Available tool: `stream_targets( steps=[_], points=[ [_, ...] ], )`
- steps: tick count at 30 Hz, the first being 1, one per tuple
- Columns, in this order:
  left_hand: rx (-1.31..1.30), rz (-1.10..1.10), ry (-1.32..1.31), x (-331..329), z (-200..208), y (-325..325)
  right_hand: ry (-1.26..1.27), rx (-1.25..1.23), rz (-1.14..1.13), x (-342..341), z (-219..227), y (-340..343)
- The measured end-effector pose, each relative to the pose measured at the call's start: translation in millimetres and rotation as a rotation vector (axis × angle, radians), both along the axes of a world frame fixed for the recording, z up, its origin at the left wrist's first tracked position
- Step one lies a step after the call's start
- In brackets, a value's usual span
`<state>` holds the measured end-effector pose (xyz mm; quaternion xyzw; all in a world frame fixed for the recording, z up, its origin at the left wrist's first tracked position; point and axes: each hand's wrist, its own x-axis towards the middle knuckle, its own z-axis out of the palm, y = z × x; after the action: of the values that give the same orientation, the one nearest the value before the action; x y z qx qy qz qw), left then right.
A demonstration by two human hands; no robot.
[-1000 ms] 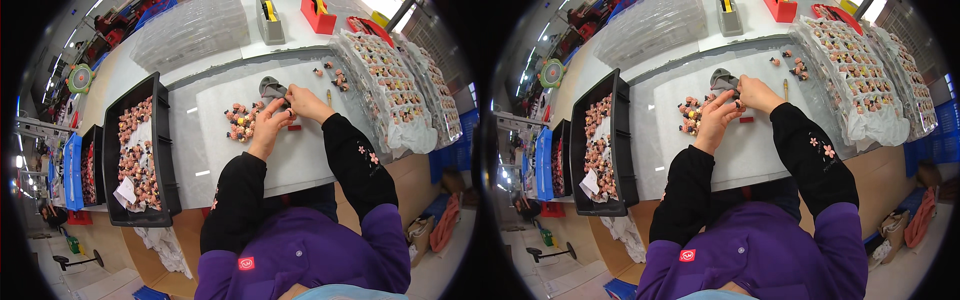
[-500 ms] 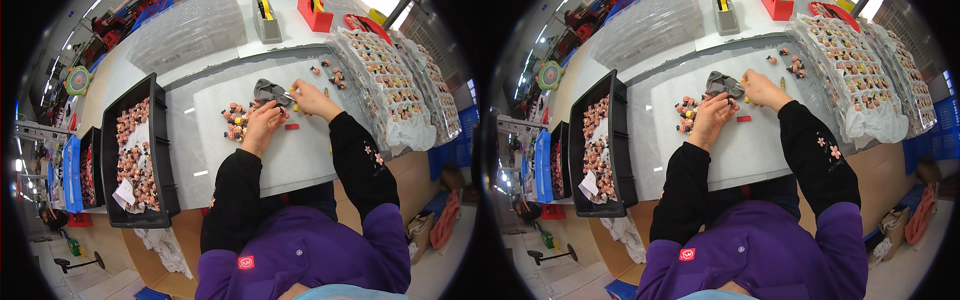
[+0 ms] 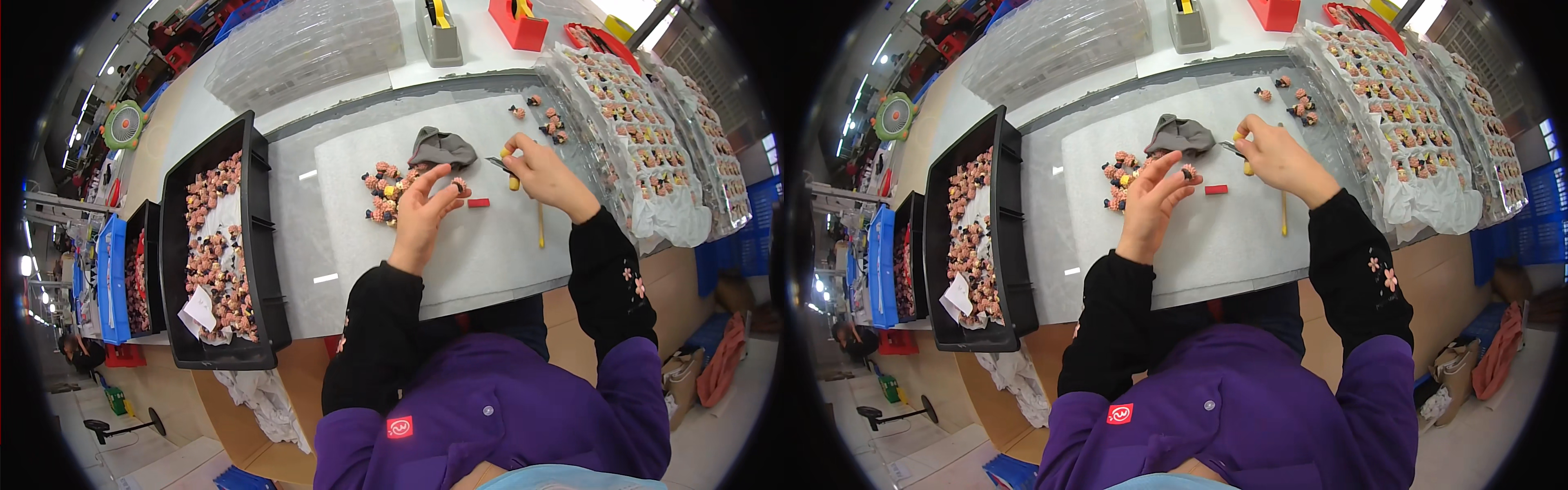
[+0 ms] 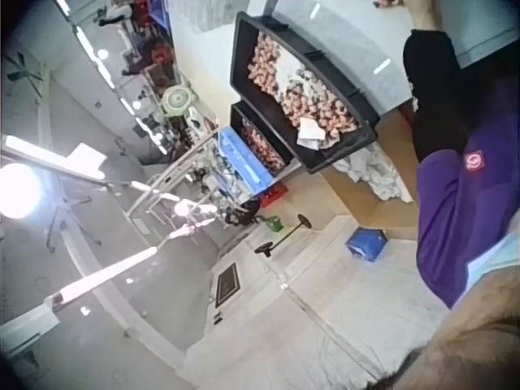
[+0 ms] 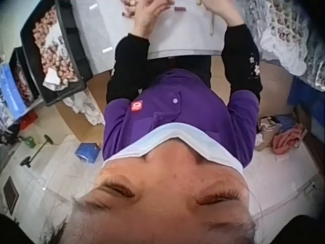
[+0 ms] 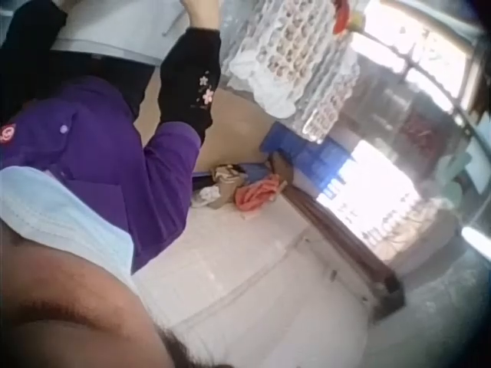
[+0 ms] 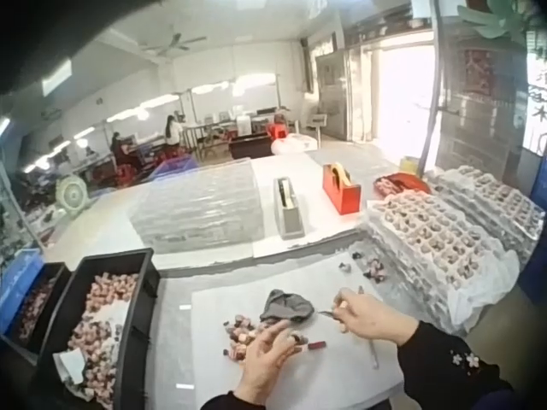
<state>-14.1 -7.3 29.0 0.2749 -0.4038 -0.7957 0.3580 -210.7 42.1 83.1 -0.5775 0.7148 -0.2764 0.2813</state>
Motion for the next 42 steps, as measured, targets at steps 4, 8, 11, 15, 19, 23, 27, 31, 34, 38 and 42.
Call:
stream_targets(
  steps=[4, 8, 11, 15, 19, 23, 27, 31, 34, 38, 42],
  points=[
    [-0.031, 0.021, 0.079, 24, -2, 27, -0.319, 0.016, -0.041, 14, -5, 24],
    [0.082, -0.007, 0.222, 33, -18, 41, -0.430, -0.112, 0.004, 42, -30, 44],
    [0.095, 0.002, 0.224, 30, -19, 42, -0.245, -0.332, 0.125, 61, -38, 57],
    [0.099, 0.031, 0.204, 30, -27, 40, -0.245, -0.286, 0.112, 75, -44, 65],
    [0.116, 0.038, 0.196, 34, -30, 41, -0.254, -0.312, 0.120, 85, -41, 62],
    [0.128, 0.027, 0.204, 32, -29, 41, -0.203, -0.307, 0.127, 83, -40, 63],
    [0.125, -0.026, 0.211, 33, -28, 42, -0.194, -0.320, 0.043, 88, -39, 61],
    [0.047, -0.063, 0.196, 33, -35, 44, -0.183, -0.400, -0.031, 90, -38, 51],
    [0.016, -0.102, 0.132, 33, -34, 46, -0.180, -0.380, -0.024, 92, -36, 46],
    [-0.027, -0.059, 0.117, 33, -36, 48, -0.225, -0.357, -0.024, 93, -43, 42],
    [-0.037, -0.044, 0.110, 32, -36, 50, -0.347, -0.329, -0.037, 91, -49, 43]
  ],
)
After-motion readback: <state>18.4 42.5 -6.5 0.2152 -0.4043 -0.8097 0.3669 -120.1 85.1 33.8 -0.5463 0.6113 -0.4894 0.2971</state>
